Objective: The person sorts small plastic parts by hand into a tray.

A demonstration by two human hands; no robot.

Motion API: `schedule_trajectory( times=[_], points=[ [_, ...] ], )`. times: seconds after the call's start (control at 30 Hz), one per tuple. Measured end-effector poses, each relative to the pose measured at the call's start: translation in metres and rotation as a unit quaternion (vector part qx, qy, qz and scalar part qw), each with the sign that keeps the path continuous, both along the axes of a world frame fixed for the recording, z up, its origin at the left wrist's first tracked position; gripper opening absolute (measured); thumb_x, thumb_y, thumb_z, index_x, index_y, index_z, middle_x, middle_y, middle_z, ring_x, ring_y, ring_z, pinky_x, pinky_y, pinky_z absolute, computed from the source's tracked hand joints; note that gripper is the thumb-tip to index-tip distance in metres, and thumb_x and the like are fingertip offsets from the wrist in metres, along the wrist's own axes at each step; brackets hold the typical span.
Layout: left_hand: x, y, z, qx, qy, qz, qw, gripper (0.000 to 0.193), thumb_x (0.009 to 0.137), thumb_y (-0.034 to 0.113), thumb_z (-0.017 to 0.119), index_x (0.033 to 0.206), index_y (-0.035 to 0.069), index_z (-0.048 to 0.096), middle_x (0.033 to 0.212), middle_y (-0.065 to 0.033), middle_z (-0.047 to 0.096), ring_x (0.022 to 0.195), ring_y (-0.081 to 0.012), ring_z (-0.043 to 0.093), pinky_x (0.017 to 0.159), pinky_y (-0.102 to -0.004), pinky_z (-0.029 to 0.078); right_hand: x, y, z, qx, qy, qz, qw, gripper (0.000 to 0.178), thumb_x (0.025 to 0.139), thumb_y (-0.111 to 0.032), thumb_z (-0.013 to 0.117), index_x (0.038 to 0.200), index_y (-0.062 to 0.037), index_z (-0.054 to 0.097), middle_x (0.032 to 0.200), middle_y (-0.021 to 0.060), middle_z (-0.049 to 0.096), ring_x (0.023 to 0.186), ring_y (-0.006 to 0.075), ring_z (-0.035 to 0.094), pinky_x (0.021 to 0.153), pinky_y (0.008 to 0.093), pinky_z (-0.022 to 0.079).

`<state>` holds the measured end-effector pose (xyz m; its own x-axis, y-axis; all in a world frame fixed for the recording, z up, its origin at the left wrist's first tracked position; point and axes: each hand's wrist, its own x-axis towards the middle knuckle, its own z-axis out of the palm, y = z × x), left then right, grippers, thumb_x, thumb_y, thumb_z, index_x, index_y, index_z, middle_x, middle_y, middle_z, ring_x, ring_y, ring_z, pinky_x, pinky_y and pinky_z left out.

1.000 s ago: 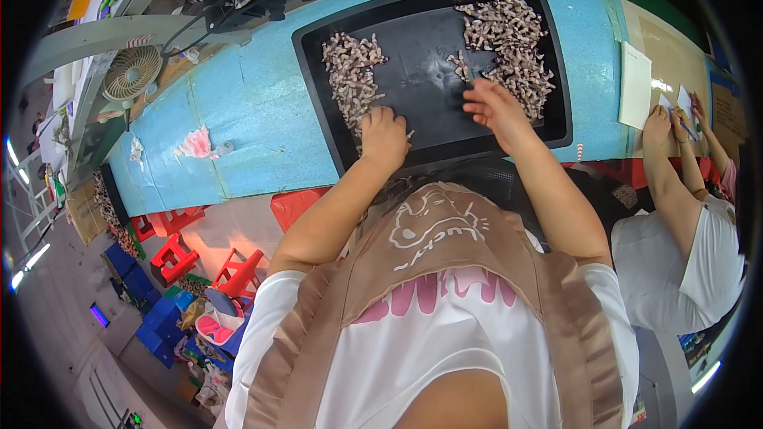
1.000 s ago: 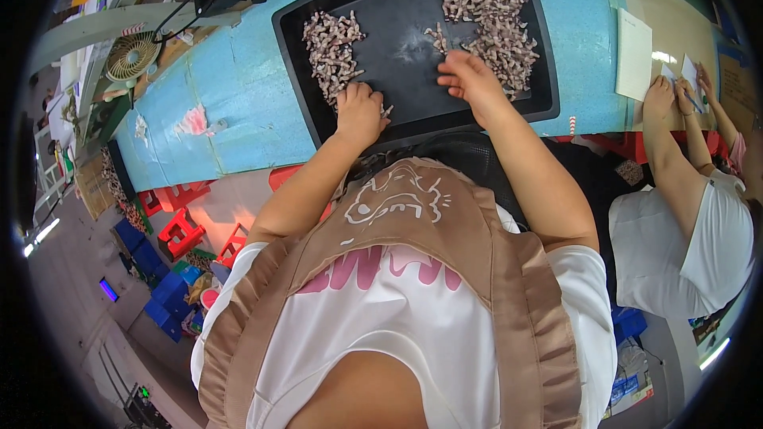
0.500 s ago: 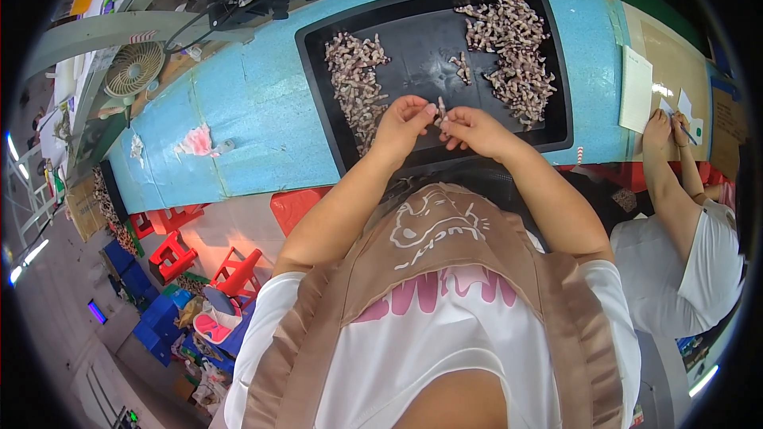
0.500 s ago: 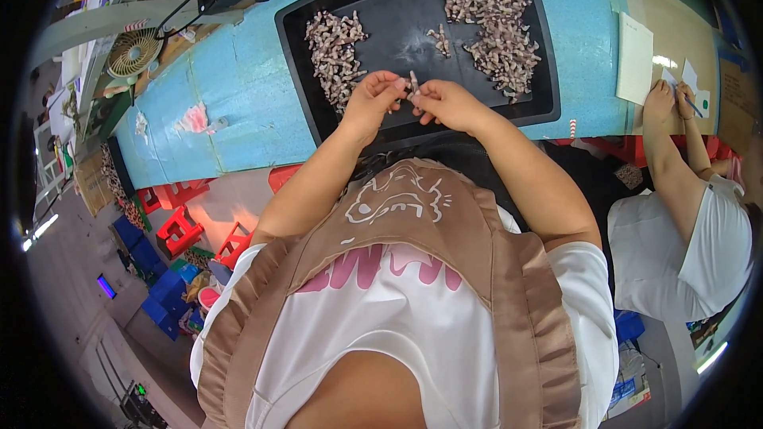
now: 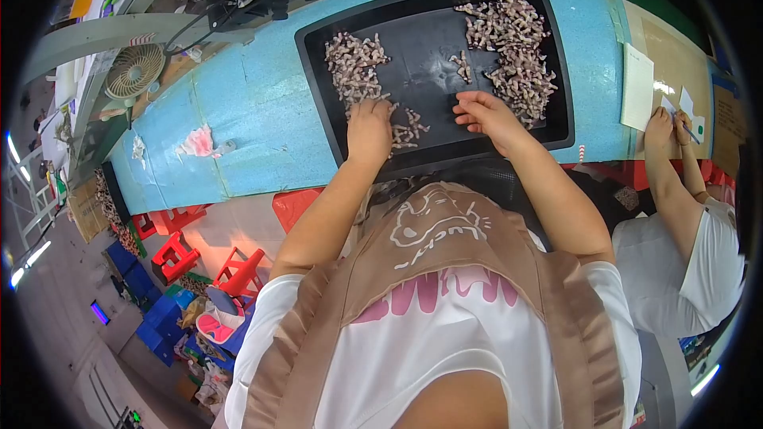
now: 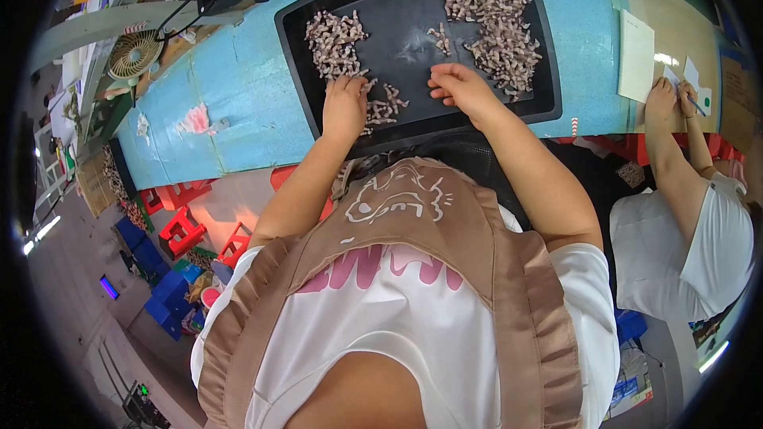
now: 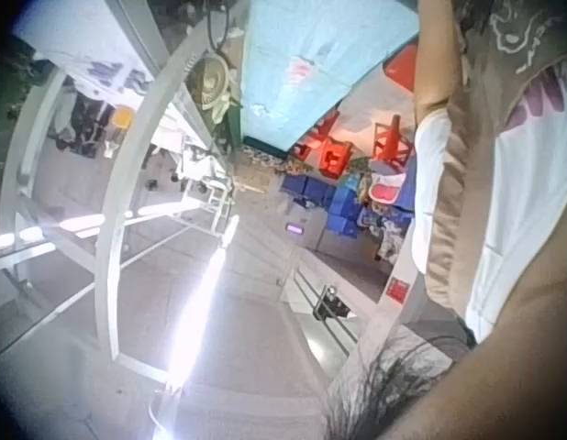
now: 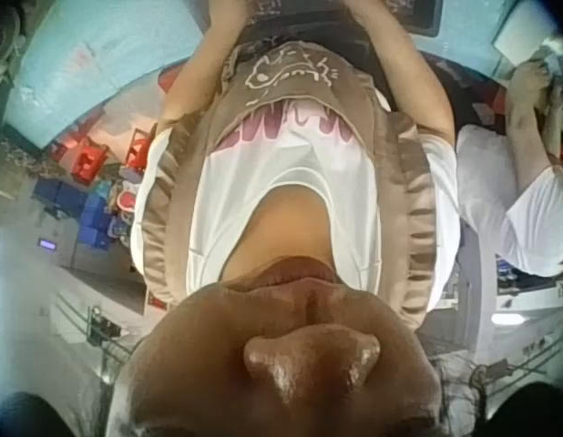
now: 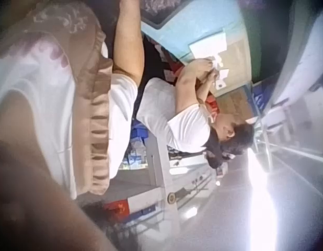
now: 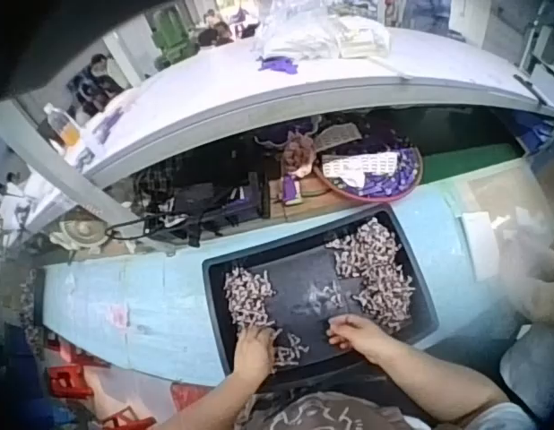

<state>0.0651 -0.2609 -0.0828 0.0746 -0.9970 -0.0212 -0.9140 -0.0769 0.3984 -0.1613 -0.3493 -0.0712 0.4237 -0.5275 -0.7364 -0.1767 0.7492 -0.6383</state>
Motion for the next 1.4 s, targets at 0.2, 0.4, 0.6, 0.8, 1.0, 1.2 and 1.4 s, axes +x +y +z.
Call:
schedule_trajectory(
  times=[0.2,0.4,0.6,0.8,1.0,1.2,1.4],
  points=[
    [-0.012,-0.016,0.026,-0.057,0.052,0.051,0.996,0.020,0.074,0.004,0.062,0.093,0.003,0.059,0.081,-0.0101,0.056,0.076,-0.0255,0.055,0.069,-0.0341,0.045,0.003,0.004,0.000,-0.015,0.024,0.069,0.997,0.037,0.086,-0.026,0.056,0.116,-0.0067,0.050,0.098,0.0027,0.059,0.085,0.0106,0.057,0.069,0.0221,0.041],
    [-0.034,-0.021,0.026,0.115,0.564,0.178,0.798,0.021,0.082,0.007,0.059,0.100,0.000,0.052,0.082,-0.0039,0.056,0.073,-0.0122,0.055,0.063,-0.0241,0.044,0.014,0.010,0.019,-0.048,-0.082,0.156,0.983,0.032,0.089,-0.028,0.053,0.113,-0.0070,0.051,0.096,0.0049,0.060,0.082,0.0113,0.058,0.070,0.0223,0.042],
    [-0.035,-0.019,-0.012,0.077,0.380,0.116,0.915,0.032,0.080,0.008,0.062,0.111,0.007,0.052,0.098,-0.0089,0.057,0.081,-0.0151,0.056,0.067,-0.0258,0.045,0.001,-0.002,0.002,-0.048,-0.118,-0.106,0.986,0.026,0.089,-0.030,0.051,0.097,-0.0056,0.054,0.087,0.0053,0.063,0.074,0.0108,0.059,0.063,0.0225,0.043],
    [-0.030,-0.007,-0.021,0.038,-0.019,-0.083,0.996,0.025,0.071,0.008,0.062,0.096,0.011,0.063,0.094,-0.0069,0.056,0.103,-0.0272,0.045,0.088,-0.0397,0.033,-0.004,-0.005,0.011,-0.002,-0.075,-0.162,0.984,0.038,0.087,-0.033,0.054,0.114,-0.0066,0.049,0.103,0.0077,0.059,0.085,0.0124,0.057,0.070,0.0256,0.043],
    [-0.040,-0.015,0.001,0.026,0.080,-0.070,0.994,0.011,0.073,0.010,0.062,0.084,0.010,0.064,0.087,-0.0065,0.057,0.094,-0.0268,0.050,0.085,-0.0392,0.035,0.001,0.015,-0.008,-0.361,0.143,0.169,0.906,0.050,0.080,-0.028,0.064,0.119,-0.0026,0.046,0.097,0.0096,0.059,0.085,0.0132,0.056,0.069,0.0285,0.045],
    [-0.043,-0.008,-0.003,0.080,0.328,0.037,0.940,0.021,0.071,0.015,0.068,0.088,0.005,0.060,0.090,-0.0111,0.056,0.088,-0.0284,0.053,0.081,-0.0403,0.040,-0.001,-0.003,-0.005,-0.118,0.055,0.148,0.980,0.037,0.082,-0.022,0.062,0.113,-0.0038,0.051,0.084,0.0048,0.059,0.070,0.0105,0.057,0.061,0.0226,0.044],
    [-0.031,0.005,-0.007,0.225,-0.001,-0.087,0.971,0.028,0.067,0.018,0.071,0.091,0.007,0.061,0.091,-0.0127,0.057,0.089,-0.0305,0.054,0.083,-0.0403,0.043,-0.005,-0.013,0.019,-0.043,-0.092,-0.242,0.965,0.037,0.087,-0.026,0.055,0.118,-0.0061,0.049,0.102,0.0062,0.059,0.083,0.0110,0.058,0.067,0.0240,0.044]
  ],
)
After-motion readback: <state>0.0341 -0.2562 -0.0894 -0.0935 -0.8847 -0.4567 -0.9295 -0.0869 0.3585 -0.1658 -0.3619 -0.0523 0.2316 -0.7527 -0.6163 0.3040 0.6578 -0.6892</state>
